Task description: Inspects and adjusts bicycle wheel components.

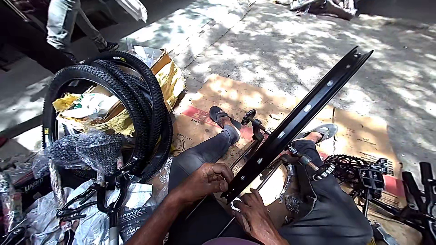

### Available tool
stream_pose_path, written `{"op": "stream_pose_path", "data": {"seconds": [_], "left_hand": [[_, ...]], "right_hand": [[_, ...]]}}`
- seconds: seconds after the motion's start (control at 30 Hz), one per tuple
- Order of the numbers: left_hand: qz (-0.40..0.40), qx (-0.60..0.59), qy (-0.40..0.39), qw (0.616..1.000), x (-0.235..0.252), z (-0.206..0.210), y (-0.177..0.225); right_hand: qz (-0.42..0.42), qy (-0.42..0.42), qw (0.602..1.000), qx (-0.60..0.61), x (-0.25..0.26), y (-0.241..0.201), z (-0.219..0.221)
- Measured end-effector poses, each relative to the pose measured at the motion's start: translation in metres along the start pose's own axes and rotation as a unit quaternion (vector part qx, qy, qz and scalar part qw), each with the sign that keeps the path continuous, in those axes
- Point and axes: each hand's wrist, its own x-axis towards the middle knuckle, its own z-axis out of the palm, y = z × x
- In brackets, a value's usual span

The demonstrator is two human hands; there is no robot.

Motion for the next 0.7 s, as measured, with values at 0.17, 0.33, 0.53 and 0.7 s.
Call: {"op": "stream_pose_path", "data": {"seconds": [0.17, 0.33, 0.53, 0.7], "left_hand": [[0.02, 0.296, -0.061, 0.953, -0.005, -0.009, 0.007], [-0.06, 0.397, -0.101, 0.91, -0.007, -0.005, -0.002], [-0.095, 0.406, -0.125, 0.9, -0.01, -0.009, -0.031], [0.031, 0.213, -0.032, 0.976, -0.013, -0.009, -0.009]], "right_hand": [[0.0, 0.003, 1.0, -0.001, 0.0, 0.0, 0.001], [-0.002, 0.004, 1.0, -0.004, 0.001, 0.0, 0.0], [0.0, 0.005, 1.0, -0.001, 0.0, 0.0, 0.0], [-0.001, 0.005, 1.0, -0.001, 0.0, 0.001, 0.001]]}}
